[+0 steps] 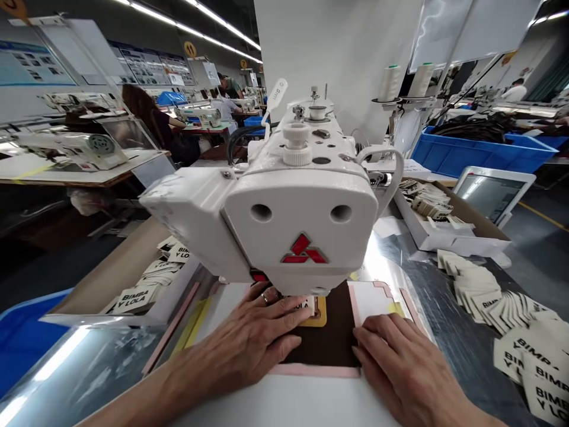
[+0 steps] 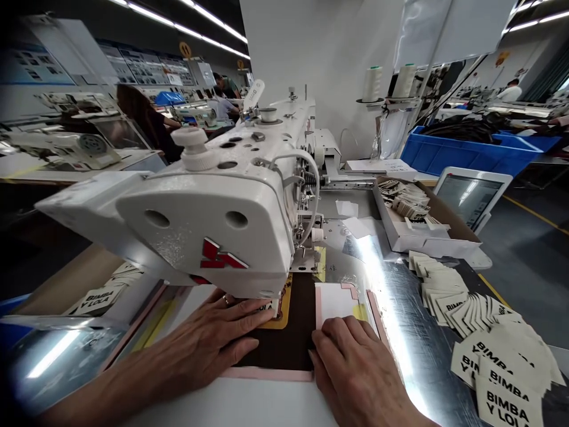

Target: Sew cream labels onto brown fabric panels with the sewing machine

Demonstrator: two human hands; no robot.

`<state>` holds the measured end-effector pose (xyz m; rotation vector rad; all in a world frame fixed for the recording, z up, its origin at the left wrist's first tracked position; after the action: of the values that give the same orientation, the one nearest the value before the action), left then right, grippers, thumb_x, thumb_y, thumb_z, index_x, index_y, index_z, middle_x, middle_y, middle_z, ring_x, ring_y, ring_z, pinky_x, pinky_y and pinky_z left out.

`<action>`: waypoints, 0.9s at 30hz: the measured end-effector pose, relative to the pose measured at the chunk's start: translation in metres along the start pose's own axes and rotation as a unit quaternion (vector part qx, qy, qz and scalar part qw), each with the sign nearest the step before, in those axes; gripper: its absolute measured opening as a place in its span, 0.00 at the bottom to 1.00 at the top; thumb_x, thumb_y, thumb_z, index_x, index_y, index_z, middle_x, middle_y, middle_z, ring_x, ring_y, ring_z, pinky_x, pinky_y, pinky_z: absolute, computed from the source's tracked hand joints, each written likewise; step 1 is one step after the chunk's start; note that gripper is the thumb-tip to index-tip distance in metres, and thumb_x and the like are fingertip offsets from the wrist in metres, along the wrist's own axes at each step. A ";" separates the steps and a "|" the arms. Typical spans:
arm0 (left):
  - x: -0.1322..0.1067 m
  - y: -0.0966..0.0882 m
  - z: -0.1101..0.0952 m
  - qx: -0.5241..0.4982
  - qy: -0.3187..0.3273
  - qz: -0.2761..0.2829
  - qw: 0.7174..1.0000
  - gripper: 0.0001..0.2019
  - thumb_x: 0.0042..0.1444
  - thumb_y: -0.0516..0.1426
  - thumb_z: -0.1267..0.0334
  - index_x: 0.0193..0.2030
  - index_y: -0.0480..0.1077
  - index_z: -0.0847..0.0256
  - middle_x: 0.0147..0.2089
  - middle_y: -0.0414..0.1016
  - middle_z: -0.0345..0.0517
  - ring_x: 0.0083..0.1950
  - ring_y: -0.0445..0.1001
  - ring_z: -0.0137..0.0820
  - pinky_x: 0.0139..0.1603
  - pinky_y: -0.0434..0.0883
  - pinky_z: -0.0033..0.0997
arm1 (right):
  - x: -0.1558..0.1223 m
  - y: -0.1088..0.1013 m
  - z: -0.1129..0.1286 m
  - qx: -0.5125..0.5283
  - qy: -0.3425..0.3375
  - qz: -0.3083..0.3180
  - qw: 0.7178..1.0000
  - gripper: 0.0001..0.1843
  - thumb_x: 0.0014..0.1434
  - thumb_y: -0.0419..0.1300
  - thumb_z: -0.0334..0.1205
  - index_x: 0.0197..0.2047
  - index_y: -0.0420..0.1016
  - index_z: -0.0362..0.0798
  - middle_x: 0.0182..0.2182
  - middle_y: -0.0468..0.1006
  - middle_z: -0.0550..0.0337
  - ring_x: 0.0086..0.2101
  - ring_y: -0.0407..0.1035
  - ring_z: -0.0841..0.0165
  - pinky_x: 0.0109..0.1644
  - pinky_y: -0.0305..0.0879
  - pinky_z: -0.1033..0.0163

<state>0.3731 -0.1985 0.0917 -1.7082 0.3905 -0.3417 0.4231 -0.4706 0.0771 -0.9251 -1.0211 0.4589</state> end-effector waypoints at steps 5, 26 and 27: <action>0.002 0.000 0.002 0.000 -0.004 0.000 1.000 0.24 0.73 0.55 0.54 0.74 0.63 0.38 0.76 0.65 0.30 0.71 0.70 0.49 0.73 0.63 0.57 | 0.002 -0.001 0.001 0.000 0.000 -0.007 1.000 0.11 0.75 0.53 0.33 0.50 0.77 0.46 0.39 0.78 0.53 0.36 0.73 0.60 0.39 0.67 0.54; 0.007 -0.005 0.021 -0.006 0.054 0.039 0.998 0.27 0.74 0.57 0.52 0.76 0.59 0.34 0.74 0.67 0.33 0.63 0.79 0.45 0.62 0.73 0.48 | 0.004 -0.003 0.001 -0.005 0.007 -0.005 1.000 0.12 0.75 0.53 0.33 0.49 0.78 0.47 0.38 0.80 0.53 0.35 0.74 0.61 0.38 0.70 0.55; 0.008 -0.005 0.022 -0.009 0.059 0.041 0.997 0.26 0.74 0.56 0.52 0.76 0.59 0.34 0.74 0.67 0.33 0.63 0.79 0.44 0.61 0.74 0.47 | 0.004 -0.002 0.001 -0.003 0.008 -0.005 1.000 0.11 0.75 0.53 0.33 0.49 0.78 0.47 0.38 0.80 0.53 0.35 0.74 0.61 0.38 0.69 0.55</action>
<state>0.3902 -0.1823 0.0930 -1.6888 0.5500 -0.3824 0.4238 -0.4688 0.0814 -0.9275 -1.0125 0.4403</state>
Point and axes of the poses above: each hand's wrist, its own x-axis towards the middle knuckle, its own y-axis out of the palm, z = x × y, the point moved 3 cm from there along x, towards the middle knuckle
